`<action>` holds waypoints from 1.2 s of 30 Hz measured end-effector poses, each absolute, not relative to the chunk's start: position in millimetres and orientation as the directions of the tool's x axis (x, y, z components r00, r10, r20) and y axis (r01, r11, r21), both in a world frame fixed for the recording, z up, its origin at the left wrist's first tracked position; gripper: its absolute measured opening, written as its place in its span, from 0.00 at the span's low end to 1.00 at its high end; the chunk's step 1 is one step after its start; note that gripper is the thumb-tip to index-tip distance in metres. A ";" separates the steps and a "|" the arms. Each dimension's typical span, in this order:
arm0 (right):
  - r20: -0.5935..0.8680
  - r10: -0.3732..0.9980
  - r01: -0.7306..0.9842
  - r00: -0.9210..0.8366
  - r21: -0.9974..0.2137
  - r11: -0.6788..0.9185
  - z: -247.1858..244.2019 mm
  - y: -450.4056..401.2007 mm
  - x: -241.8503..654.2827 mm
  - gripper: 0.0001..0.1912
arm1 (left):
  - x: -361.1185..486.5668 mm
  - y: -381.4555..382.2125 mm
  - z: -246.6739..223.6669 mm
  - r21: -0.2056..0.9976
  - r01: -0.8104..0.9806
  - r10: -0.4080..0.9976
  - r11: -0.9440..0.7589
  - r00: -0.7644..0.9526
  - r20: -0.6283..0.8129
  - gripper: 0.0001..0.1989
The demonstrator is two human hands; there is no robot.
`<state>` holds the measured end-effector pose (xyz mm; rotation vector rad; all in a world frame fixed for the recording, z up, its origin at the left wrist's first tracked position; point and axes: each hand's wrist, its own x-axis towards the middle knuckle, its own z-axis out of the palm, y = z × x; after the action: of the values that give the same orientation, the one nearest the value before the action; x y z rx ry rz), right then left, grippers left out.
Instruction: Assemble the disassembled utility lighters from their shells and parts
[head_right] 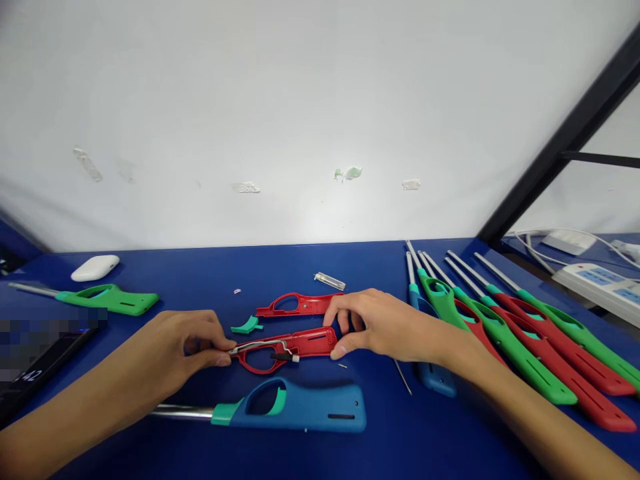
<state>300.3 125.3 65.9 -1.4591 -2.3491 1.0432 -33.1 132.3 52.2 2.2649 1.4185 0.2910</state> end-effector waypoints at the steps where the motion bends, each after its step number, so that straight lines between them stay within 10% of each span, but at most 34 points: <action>1: -0.207 0.840 0.711 -0.502 -0.652 0.264 64.5 125.6 300.5 0.19 | -32.3 131.4 54.1 0.477 0.798 0.892 -0.368 0.447 -0.060 0.05; 36: -0.257 0.908 0.797 -0.330 -0.592 0.122 15.9 138.2 318.4 0.20 | -35.8 127.6 71.4 0.644 0.593 0.762 -0.483 0.647 -0.024 0.09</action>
<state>318.4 138.2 15.9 -1.7093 -2.2205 0.9945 -35.8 127.6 71.4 2.2398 1.0491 0.3524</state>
